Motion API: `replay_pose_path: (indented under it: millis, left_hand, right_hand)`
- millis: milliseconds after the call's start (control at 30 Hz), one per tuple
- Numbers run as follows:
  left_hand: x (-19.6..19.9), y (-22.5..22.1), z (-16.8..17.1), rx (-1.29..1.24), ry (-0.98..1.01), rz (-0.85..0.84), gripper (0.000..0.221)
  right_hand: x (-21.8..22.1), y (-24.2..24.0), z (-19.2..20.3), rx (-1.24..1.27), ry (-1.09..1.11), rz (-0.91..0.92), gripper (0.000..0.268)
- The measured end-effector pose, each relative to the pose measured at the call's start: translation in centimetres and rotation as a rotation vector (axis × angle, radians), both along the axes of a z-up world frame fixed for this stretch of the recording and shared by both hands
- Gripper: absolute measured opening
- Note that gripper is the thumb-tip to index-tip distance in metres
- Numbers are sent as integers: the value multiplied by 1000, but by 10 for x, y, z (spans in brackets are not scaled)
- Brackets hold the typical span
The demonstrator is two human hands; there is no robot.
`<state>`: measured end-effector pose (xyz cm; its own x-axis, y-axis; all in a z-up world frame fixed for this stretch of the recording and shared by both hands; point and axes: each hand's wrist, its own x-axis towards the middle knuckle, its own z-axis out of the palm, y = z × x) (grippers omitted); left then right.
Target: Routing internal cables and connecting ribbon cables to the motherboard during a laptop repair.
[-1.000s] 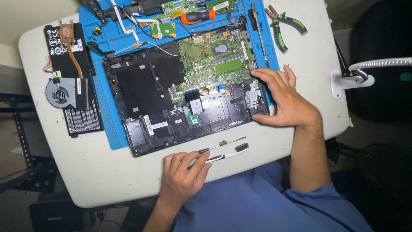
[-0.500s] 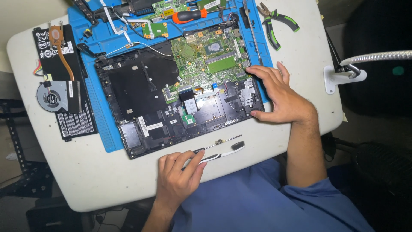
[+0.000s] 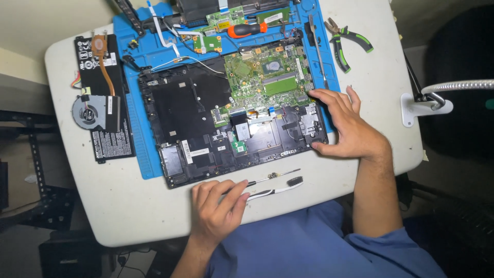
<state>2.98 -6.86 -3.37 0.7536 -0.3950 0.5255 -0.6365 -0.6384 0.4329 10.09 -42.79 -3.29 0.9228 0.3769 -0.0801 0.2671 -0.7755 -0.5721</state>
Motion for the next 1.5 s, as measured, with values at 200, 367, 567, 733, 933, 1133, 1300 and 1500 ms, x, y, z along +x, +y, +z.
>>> replay_pose_path:
  millis: [200, 367, 567, 733, 933, 1133, 1300, 1500]
  left_hand:
    - [60, -15, 22, -52, 10, 133, 36]
    - [89, -35, 26, 15, 164, 75, 47]
    - [83, -25, 13, -63, 90, -61, 19]
    - [66, -11, 17, -103, 101, -187, 13]
    - [55, -12, 15, -65, 121, -216, 14]
    - [53, -28, 10, -143, 102, -192, 17]
    - [73, -38, -6, -329, 262, 166, 16]
    - [76, -44, -8, -315, 229, 226, 15]
  right_hand:
    - [0, 1, -2, 142, -1, -38, 107]
    - [-2, 1, -6, 151, -28, -64, 105]
    - [2, 20, 9, 116, -151, -137, 86]
    - [3, 63, 37, -35, -319, -62, 60]
    - [17, 95, 52, -160, -446, 118, 29]
    - [56, 95, 57, -201, -486, 131, 19]
    - [83, 106, 49, -185, -433, 125, 15]
    - [87, 128, 17, -255, -492, 304, 9]
